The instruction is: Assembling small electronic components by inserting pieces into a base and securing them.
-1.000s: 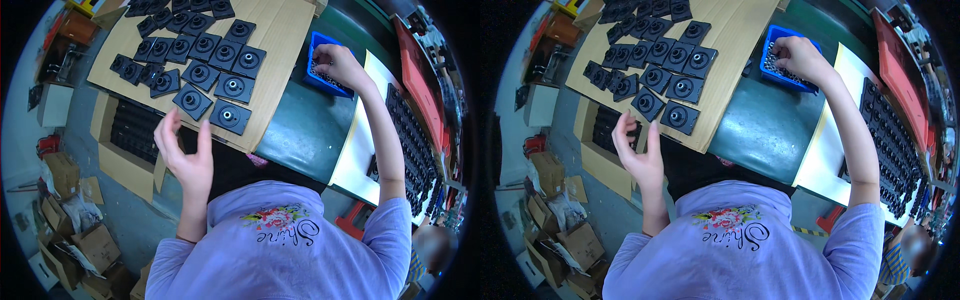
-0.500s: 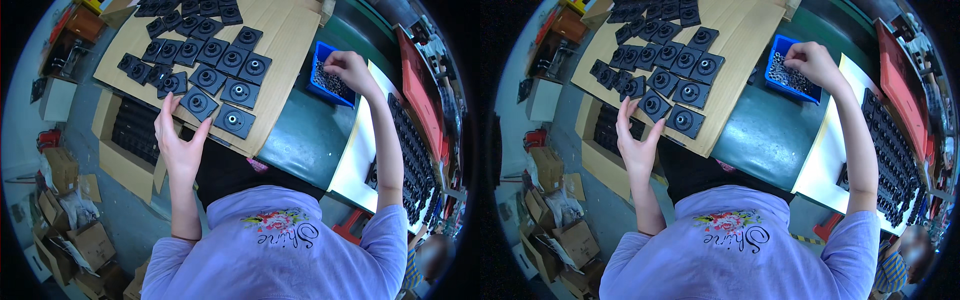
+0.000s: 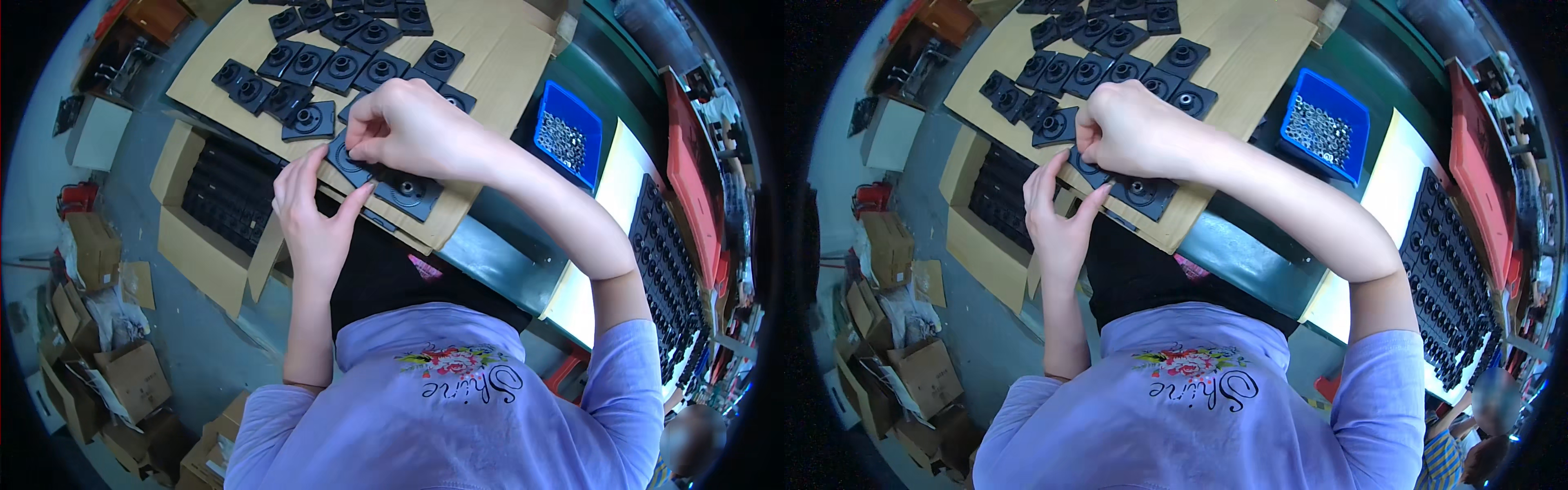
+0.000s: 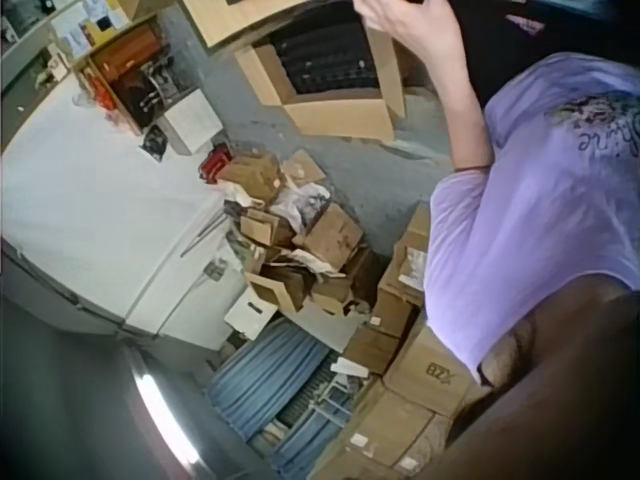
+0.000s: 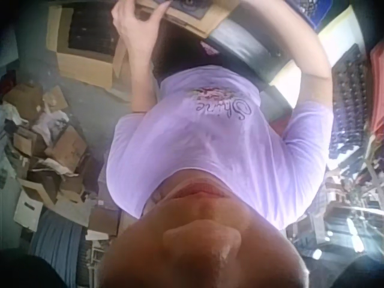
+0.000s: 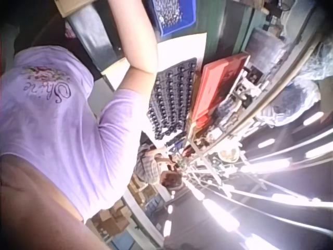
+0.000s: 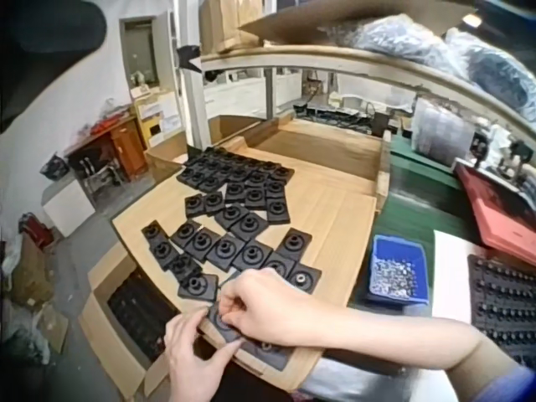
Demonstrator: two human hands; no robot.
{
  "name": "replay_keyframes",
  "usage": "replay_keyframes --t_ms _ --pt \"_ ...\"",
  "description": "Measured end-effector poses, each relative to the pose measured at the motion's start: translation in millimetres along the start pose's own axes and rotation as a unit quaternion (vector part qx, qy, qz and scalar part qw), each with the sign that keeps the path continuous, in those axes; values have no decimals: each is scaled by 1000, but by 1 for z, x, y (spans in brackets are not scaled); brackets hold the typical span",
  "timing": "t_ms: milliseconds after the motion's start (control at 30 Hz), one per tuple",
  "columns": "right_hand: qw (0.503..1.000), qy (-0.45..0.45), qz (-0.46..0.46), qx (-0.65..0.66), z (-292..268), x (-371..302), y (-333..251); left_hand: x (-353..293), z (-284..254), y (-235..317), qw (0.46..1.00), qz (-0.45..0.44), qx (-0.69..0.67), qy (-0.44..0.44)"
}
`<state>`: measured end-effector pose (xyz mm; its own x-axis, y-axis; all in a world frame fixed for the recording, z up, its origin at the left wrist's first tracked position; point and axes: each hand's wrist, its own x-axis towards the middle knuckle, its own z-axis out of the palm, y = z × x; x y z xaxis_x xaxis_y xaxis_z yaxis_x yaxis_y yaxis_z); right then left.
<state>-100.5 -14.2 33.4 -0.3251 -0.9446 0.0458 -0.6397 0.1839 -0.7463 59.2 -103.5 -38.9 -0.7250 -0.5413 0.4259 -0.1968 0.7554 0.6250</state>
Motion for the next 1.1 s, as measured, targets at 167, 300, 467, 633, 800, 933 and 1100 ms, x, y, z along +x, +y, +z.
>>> replay_keyframes --t_ms 167,300,467,633,800,933,1100 --pt "994 -61 84 19 -1 17 -1 -2 0 -3 999 7 -37 6" --pt "977 -146 149 50 -9 34 -1 -2 4 -5 999 16 -29 22" --pt "959 -223 173 -37 -9 58 -19 -3 6 -11 998 13 -59 15" --pt "945 -234 185 -134 -5 61 -27 -2 6 -8 998 18 -54 29" --pt "982 -155 73 -78 -13 39 -7 -2 8 -5 999 21 -31 26" --pt "990 129 18 60 -47 -8 17 -5 5 -8 999 14 -28 22" --pt "902 258 258 -230 -129 -102 81 -1 5 -4 999 30 -25 15"
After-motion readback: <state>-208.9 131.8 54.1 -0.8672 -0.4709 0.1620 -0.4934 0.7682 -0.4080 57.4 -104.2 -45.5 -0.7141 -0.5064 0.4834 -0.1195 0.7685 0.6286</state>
